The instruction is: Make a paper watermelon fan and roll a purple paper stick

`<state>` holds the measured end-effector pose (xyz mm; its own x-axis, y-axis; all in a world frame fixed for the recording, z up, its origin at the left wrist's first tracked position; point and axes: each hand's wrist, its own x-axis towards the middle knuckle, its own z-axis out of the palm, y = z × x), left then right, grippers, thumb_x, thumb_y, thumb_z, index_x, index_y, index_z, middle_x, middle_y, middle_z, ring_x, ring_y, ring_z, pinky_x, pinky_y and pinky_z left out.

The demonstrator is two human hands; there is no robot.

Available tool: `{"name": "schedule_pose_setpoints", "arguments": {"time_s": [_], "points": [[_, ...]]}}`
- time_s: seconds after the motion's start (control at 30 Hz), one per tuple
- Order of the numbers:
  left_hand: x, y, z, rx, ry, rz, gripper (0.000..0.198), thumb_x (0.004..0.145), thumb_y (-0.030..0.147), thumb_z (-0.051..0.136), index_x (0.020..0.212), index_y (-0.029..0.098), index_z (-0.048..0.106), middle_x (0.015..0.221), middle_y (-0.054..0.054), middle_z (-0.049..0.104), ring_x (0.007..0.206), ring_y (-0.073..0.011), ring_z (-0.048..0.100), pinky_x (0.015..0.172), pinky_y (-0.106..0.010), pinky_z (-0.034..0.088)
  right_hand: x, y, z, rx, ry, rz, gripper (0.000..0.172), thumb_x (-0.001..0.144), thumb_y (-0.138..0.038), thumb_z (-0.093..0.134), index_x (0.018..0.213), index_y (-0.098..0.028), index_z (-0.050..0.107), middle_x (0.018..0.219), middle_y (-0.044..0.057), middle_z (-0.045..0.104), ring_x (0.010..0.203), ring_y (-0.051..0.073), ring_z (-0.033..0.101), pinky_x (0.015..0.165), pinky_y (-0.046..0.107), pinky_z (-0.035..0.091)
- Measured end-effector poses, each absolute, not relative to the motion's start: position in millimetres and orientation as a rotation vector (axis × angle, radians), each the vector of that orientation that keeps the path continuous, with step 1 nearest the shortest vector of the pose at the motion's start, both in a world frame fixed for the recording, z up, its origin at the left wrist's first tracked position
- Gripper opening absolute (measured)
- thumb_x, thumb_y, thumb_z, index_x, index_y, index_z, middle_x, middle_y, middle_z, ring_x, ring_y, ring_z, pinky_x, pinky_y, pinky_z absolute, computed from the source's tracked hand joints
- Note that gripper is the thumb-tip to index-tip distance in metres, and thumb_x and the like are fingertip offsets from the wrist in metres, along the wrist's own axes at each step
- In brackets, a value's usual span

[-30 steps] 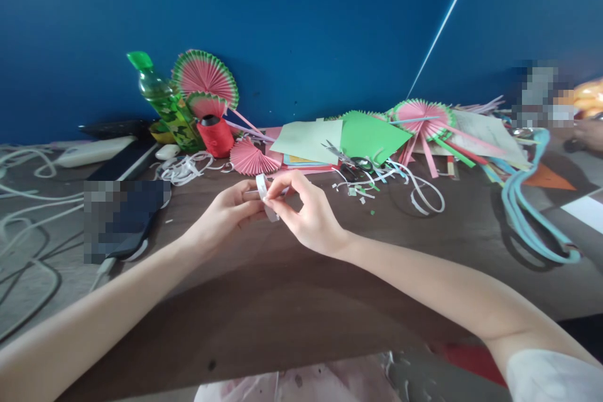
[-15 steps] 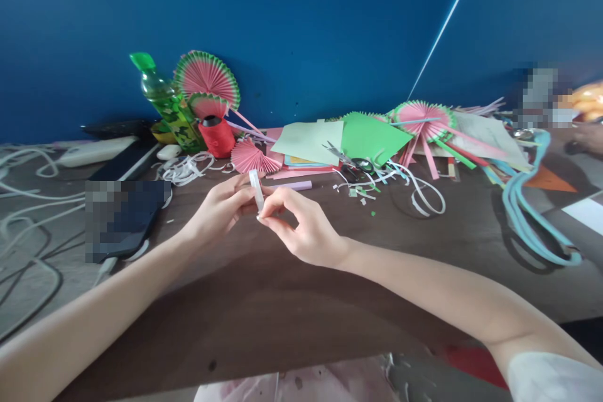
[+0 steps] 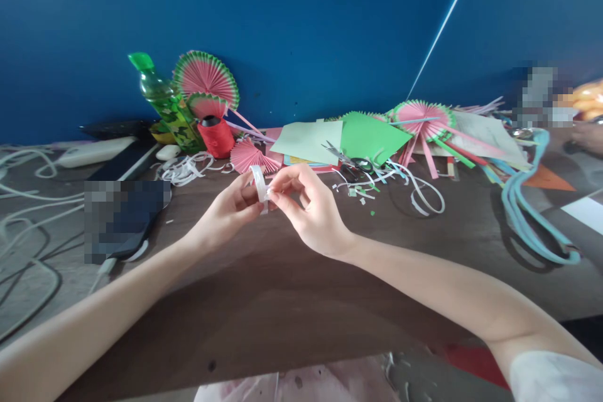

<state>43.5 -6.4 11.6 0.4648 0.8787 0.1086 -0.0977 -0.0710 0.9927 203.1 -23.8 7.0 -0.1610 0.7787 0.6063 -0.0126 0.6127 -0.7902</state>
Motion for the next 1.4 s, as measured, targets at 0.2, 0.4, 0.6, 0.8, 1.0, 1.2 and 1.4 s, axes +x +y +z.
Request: {"name": "schedule_pose_setpoints", "arguments": {"time_s": [0.2,0.4,0.6,0.8,1.0,1.2,1.4], "points": [[41,-8,16,1.582,0.767,1.010,0.043,0.078,0.017,0.053,0.120,0.014,0.043,0.098,-0.008,0.065,0.092,-0.0180,0.058,0.081,-0.031,0.044,200,-29,4,-0.598,-1.645,0.759,0.012,0.081,-0.011,0.055,0.086,-0.021,0.051,0.083,0.000,0.054,0.078,0.011,0.057,0.071,0.028,0.049],[35,0,15,1.389,0.805,1.098,0.034,0.077,0.021,0.055,0.110,0.015,0.050,0.102,-0.009,0.064,0.084,-0.0175,0.062,0.073,-0.029,0.046,198,-38,-1,-0.430,-1.803,0.701,0.019,0.080,-0.003,0.052,0.087,-0.021,0.050,0.081,0.001,0.055,0.079,0.013,0.056,0.069,0.031,0.048],[34,4,12,1.333,0.841,1.149,0.023,0.080,0.022,0.050,0.102,0.015,0.052,0.095,-0.007,0.064,0.085,-0.0175,0.061,0.079,-0.034,0.045,200,-38,-1,-0.438,-1.821,0.674,0.018,0.080,-0.004,0.053,0.087,-0.020,0.052,0.082,0.002,0.056,0.078,0.014,0.056,0.069,0.032,0.048],[32,6,10,1.521,0.713,1.014,0.041,0.070,0.014,0.057,0.109,0.018,0.046,0.096,-0.005,0.061,0.089,-0.0170,0.056,0.079,-0.031,0.042,201,-36,12,-0.523,-1.671,0.759,0.011,0.082,-0.012,0.053,0.086,-0.022,0.051,0.082,0.001,0.055,0.078,0.013,0.057,0.070,0.031,0.049],[32,0,15,1.691,0.775,0.871,0.043,0.082,0.025,0.049,0.123,0.014,0.046,0.086,-0.005,0.060,0.076,-0.0134,0.052,0.077,-0.030,0.039,212,-22,25,-0.636,-1.505,0.805,0.011,0.080,-0.023,0.060,0.084,-0.023,0.049,0.081,0.000,0.054,0.077,0.012,0.056,0.072,0.030,0.050],[30,-2,19,1.449,0.777,0.836,0.037,0.083,0.027,0.049,0.118,0.015,0.055,0.073,-0.003,0.056,0.069,-0.0118,0.046,0.068,-0.026,0.037,219,-9,30,-0.564,-1.361,1.075,0.018,0.075,-0.023,0.065,0.083,-0.024,0.049,0.076,-0.003,0.052,0.072,0.010,0.055,0.070,0.029,0.050],[28,-1,25,1.243,0.705,0.815,0.025,0.077,0.021,0.053,0.098,0.014,0.066,0.078,-0.003,0.056,0.062,-0.0085,0.042,0.066,-0.024,0.037,220,1,26,-0.413,-1.430,1.415,0.023,0.072,-0.032,0.067,0.083,-0.023,0.048,0.065,-0.006,0.045,0.062,0.010,0.052,0.064,0.030,0.050]]}}
